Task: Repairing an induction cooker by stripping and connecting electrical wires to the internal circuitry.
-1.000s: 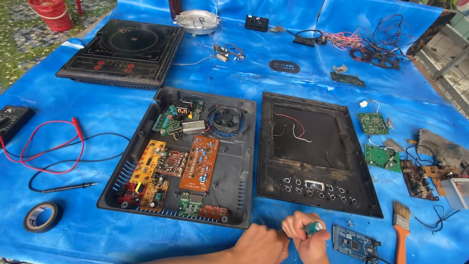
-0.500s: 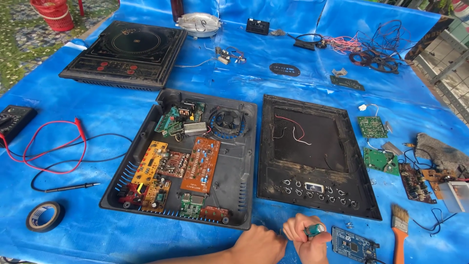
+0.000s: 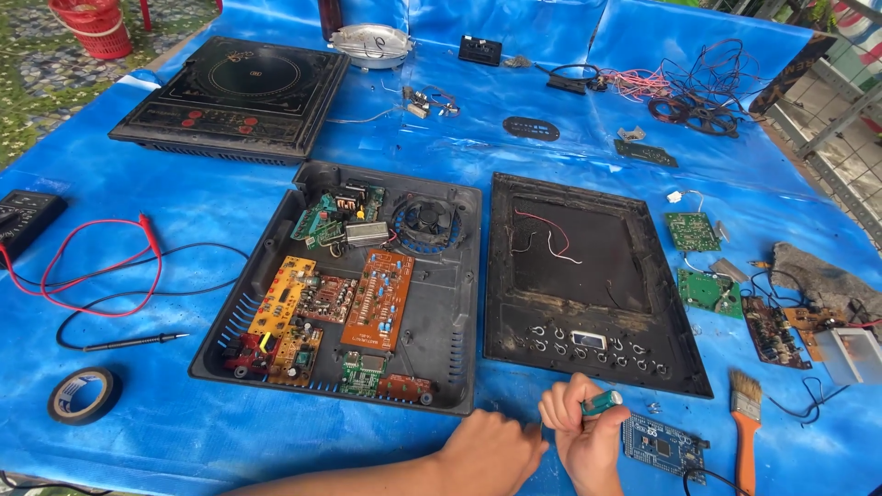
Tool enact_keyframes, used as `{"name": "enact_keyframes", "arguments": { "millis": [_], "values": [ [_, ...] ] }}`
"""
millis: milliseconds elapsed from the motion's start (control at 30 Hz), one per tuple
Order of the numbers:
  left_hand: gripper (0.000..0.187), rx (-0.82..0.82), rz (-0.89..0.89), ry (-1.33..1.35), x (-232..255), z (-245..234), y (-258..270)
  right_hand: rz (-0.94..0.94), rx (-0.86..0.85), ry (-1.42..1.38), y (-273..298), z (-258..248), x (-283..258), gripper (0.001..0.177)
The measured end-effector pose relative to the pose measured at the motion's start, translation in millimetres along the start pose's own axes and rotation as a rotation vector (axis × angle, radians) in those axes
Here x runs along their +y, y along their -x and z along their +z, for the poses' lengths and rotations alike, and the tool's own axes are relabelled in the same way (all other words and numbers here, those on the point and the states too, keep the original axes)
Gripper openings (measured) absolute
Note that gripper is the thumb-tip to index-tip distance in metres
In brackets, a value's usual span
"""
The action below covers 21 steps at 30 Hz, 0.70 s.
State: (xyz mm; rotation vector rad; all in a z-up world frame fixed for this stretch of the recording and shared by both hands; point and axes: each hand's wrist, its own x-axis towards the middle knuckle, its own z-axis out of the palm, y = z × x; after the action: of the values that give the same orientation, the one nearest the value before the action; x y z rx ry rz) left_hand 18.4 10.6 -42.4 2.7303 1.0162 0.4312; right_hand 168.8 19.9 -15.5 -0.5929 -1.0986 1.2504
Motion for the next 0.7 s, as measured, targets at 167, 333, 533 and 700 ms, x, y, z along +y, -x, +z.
{"name": "enact_keyframes", "arguments": {
  "millis": [167,333,533,700],
  "values": [
    [0.019,0.081,0.032,-0.037,4,-10,4,-0.095,-0.035,0.054,-6,23,-19,0.066],
    [0.021,0.133,0.022,-0.089,8,-15,8,-0.144,-0.018,0.07,-8,28,-22,0.062],
    [0.022,0.137,0.053,-0.123,6,-19,11,-0.11,0.018,0.122,-6,26,-22,0.064],
    [0.014,0.116,0.061,-0.076,6,-29,11,-0.11,0.025,0.146,-7,29,-23,0.064]
  ]
}}
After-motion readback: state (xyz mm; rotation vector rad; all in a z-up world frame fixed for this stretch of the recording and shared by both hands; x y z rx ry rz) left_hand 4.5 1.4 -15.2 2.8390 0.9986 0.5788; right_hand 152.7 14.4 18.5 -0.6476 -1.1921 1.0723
